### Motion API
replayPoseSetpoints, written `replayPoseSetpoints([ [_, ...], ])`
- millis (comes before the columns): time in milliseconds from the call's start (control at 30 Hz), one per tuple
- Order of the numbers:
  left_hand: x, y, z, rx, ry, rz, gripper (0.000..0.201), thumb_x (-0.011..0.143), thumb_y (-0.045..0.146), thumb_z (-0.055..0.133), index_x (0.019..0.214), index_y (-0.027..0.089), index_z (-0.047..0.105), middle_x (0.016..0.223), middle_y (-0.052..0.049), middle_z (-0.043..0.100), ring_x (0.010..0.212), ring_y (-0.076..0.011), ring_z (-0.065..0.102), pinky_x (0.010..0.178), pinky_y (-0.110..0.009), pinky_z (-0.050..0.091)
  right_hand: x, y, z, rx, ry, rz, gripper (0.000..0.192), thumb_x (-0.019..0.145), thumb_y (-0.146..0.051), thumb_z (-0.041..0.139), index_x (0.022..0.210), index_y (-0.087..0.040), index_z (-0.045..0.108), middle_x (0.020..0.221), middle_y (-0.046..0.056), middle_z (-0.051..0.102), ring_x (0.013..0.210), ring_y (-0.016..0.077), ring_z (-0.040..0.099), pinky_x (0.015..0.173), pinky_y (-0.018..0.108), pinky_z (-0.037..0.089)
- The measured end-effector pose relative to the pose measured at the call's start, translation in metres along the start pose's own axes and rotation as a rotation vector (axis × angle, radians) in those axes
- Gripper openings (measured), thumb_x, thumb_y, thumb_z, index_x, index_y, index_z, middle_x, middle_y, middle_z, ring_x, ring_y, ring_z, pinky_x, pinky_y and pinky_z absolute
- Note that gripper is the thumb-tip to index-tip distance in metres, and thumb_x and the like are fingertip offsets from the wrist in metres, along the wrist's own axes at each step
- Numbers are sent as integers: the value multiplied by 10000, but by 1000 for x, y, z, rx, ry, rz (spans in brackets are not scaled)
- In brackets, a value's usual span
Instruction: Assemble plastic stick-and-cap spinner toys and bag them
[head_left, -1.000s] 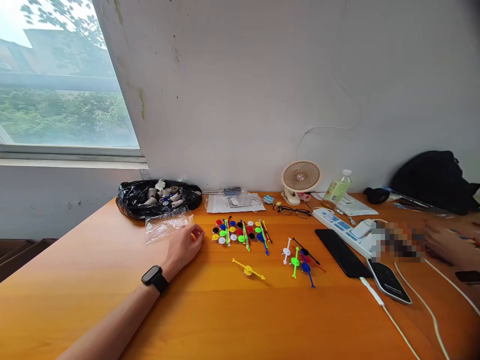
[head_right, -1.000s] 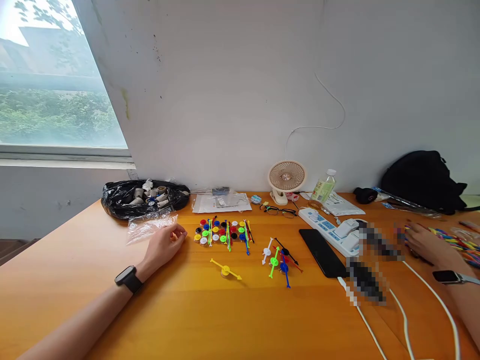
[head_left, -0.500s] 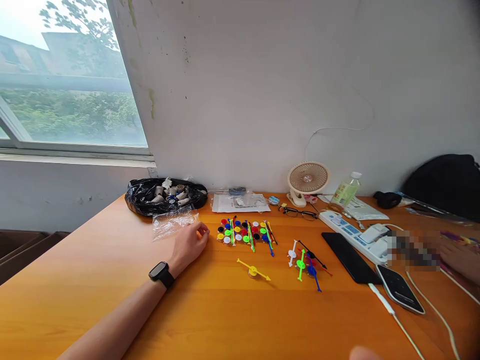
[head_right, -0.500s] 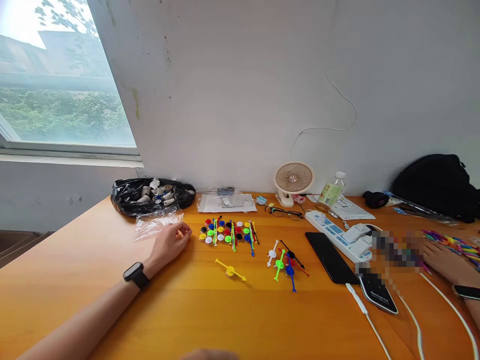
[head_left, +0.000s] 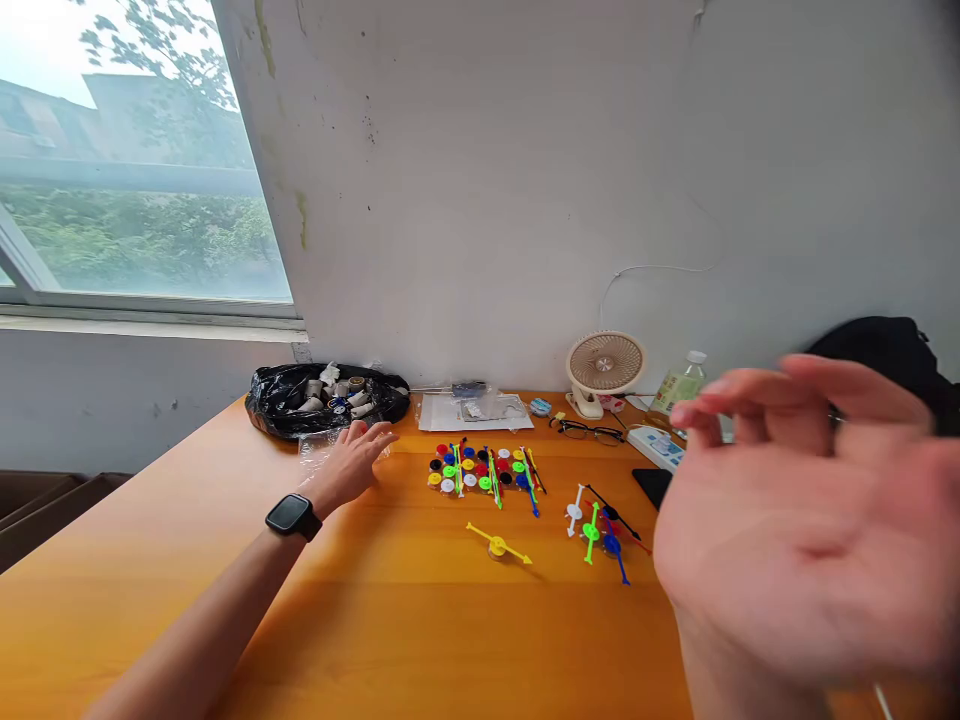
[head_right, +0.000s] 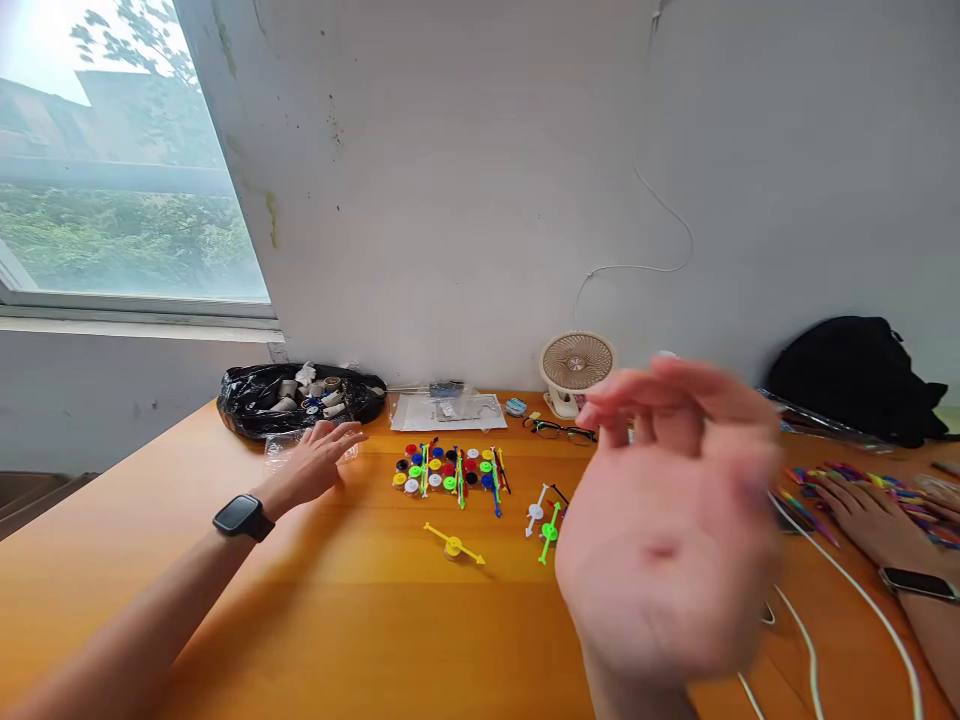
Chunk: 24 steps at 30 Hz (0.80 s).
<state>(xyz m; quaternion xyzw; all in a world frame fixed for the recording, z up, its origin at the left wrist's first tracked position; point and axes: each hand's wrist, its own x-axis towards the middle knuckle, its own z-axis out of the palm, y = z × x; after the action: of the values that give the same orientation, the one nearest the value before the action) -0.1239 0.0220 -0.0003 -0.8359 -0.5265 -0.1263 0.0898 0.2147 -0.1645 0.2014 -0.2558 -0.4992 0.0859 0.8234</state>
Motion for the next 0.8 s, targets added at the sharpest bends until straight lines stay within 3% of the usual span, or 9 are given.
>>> replayPoseSetpoints([
  [33,4,-3,-3,-26,-55,9,678,712,-15,660,1340,240,649,1476,-91,587,1192,-347,496,1011,-453,410,5,8,9,59,-1,-25,240,981,-357,464,1008,-247,676,929,54,598,889,208,602,769,380,484],
  [100,13,-7,-9,-80,-158,-15,539,722,-7,644,1199,233,715,1302,-93,701,1159,-338,537,989,-439,419,16,23,18,49,-131,17,197,975,-341,513,968,-232,677,860,37,609,828,187,594,721,340,467],
  [200,25,-12,-15,-128,-233,-62,457,747,2,589,1136,192,732,1076,-112,762,1055,-305,617,905,-388,458,36,36,17,-157,-556,126,236,1021,-419,521,1034,-245,681,888,26,653,849,180,616,748,321,486],
  [333,38,-21,-25,-184,-304,-103,487,748,26,533,1181,150,717,937,-100,754,835,-224,673,725,-296,482,53,53,16,-484,-1258,296,277,1009,-447,564,1190,-272,680,1028,34,717,926,198,656,773,308,508],
  [433,45,-30,-37,-241,-364,-119,504,692,44,537,1142,167,725,887,-58,752,775,-199,679,659,-262,482,50,78,21,-692,-1569,458,356,983,-402,581,1304,-264,648,1106,51,740,925,216,683,764,310,511],
  [600,45,-46,-50,-331,-402,-82,580,587,16,506,1072,220,750,1141,-39,762,1026,-204,683,835,-261,513,36,119,23,-848,-1590,541,412,982,-367,540,1367,-242,610,1216,78,722,1030,247,680,834,325,501],
  [800,37,-61,-34,-351,-453,-88,488,532,46,507,916,211,761,996,-35,780,921,-222,698,752,-263,511,40,118,10,-961,-1515,473,361,982,-350,532,1315,-265,644,1128,78,727,975,249,670,812,325,482],
])
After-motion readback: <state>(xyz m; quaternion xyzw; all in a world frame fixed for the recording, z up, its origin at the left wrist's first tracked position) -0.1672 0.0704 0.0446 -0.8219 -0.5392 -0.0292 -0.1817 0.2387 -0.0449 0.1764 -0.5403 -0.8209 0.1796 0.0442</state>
